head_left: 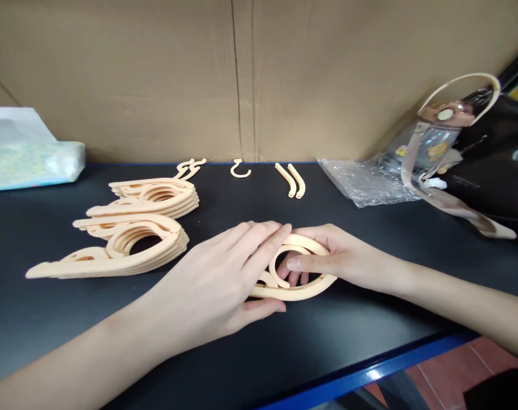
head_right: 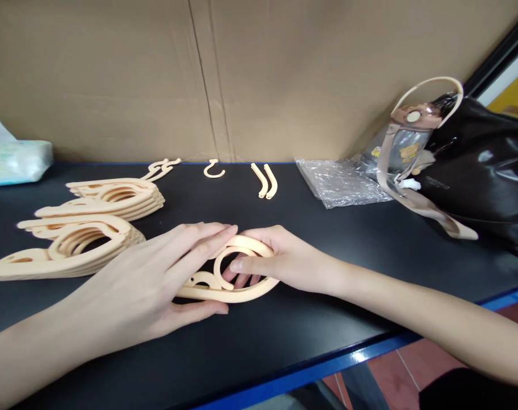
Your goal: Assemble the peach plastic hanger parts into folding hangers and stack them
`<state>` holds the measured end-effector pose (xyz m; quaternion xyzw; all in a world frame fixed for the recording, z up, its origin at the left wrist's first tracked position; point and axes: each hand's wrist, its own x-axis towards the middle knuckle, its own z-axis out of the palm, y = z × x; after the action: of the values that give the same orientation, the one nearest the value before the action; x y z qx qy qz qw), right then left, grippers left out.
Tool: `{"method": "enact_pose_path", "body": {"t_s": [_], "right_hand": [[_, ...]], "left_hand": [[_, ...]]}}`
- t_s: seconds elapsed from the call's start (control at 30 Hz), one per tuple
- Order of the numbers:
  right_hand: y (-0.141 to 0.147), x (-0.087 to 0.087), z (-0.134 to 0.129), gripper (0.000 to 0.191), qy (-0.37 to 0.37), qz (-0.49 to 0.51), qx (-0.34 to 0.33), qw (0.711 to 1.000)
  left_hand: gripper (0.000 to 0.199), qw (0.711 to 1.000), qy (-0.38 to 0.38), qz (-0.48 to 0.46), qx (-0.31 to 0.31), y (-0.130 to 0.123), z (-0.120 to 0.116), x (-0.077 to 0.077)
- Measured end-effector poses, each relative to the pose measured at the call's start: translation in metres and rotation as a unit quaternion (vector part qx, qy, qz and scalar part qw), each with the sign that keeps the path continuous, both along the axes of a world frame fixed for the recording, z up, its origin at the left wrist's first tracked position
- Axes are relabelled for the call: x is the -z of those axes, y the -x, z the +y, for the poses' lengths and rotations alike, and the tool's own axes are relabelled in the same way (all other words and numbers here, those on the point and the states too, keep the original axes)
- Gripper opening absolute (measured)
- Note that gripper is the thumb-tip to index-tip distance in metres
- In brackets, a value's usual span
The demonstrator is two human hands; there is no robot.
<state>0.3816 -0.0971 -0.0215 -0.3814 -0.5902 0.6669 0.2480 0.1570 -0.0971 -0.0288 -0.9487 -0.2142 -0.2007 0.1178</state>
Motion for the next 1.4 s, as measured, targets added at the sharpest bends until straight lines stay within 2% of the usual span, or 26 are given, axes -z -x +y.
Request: {"method": "enact_pose_path", "body": {"t_s": [0.23, 0.37, 0.7, 0.93, 1.17, 1.4], "right_hand": [[0.000, -0.003, -0.001, 0.026, -0.002, -0.003, -0.012, 1.000], [0.002, -0.001, -0.001, 0.024, -0.018, -0.007, 0.006, 1.000], [0.003, 0.003, -0.002, 0.020, -0.017, 0.006, 0.029, 0.999], [0.003, 0.004, -0.001, 0.019, -0.017, -0.005, 0.033, 0.999], [0.000, 0.008, 0.000, 0.021, -0.035, -0.018, 0.010, 0.999], [0.000, 0.007, -0.003, 0.022, -0.039, -0.021, 0.018, 0.999]], "left_hand": [[0.072, 1.000, 0.009, -0.005, -0.006, 0.001, -0.001, -0.001], [0.065, 1.000, -0.011, 0.000, -0.002, -0.004, -0.004, -0.002], [0.068, 1.000, -0.023, 0.004, 0.013, -0.010, -0.006, 0.000], [0.058, 0.999, -0.033, 0.000, 0.015, -0.008, -0.007, 0.001], [0.061, 1.000, -0.016, -0.010, 0.008, -0.010, -0.007, -0.002], [0.071, 1.000, -0.017, -0.011, 0.010, -0.011, -0.009, -0.003]]}}
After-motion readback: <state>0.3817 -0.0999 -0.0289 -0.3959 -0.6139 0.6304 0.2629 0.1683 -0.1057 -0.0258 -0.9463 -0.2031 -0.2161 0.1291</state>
